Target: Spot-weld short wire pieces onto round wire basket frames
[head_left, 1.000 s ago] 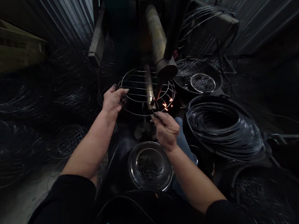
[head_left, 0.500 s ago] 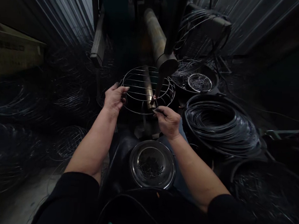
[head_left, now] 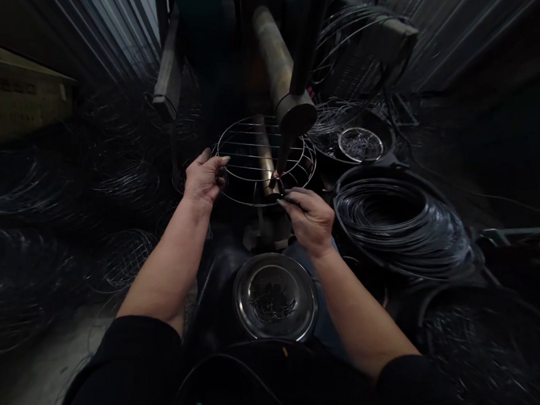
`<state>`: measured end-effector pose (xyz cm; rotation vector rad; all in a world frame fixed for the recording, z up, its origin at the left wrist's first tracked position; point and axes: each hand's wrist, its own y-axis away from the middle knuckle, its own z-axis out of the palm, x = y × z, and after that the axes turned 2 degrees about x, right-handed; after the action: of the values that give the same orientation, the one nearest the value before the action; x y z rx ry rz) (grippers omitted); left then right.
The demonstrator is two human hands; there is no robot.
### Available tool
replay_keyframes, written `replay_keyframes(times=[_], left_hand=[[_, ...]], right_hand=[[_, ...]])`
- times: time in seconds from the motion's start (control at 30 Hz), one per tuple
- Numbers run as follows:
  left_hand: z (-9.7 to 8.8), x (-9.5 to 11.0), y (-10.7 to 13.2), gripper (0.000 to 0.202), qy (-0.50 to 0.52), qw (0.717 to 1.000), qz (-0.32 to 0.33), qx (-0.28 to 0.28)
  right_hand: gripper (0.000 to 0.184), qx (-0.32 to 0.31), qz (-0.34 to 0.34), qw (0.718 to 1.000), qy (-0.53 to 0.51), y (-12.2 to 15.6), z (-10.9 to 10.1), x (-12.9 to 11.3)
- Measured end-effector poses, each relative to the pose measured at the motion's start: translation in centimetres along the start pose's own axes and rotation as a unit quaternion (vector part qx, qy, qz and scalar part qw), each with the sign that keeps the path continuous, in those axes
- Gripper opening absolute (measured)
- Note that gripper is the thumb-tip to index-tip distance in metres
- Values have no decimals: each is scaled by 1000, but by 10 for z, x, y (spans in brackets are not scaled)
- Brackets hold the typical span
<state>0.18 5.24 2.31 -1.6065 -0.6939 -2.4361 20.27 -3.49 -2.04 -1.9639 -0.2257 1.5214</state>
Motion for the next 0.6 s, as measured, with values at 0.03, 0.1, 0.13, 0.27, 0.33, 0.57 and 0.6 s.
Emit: replay_keyframes(times=[0.03,0.1,0.13,0.27,0.33,0.57,0.6], left_hand=[[-1,-1,3,83,4,1000,4,8],[-3,-5,8,86,9,1000,14,26],[-4,-7,12,86,12,999,19,30],[-4,-14,24,88,27,998,35,39],[-3,-16,28,88,29,998,37,48],[2,-17,36,88,36,996,45,63],[3,-18,36,88,35,996,47,62]], right_hand=[[4,14,15,1000,-8,0,-4,-4],[4,35,59,997,-35,-1,-8,-14],[5,39,82,994,-59,-2,-7,-19],[12,3,145,978,-151,-2,6,-32],[12,-19,154,980,-127,0,12,-31],[16,-60,134,986,77,4,13,-20],[16,-60,137,985,87,2,13,-21]])
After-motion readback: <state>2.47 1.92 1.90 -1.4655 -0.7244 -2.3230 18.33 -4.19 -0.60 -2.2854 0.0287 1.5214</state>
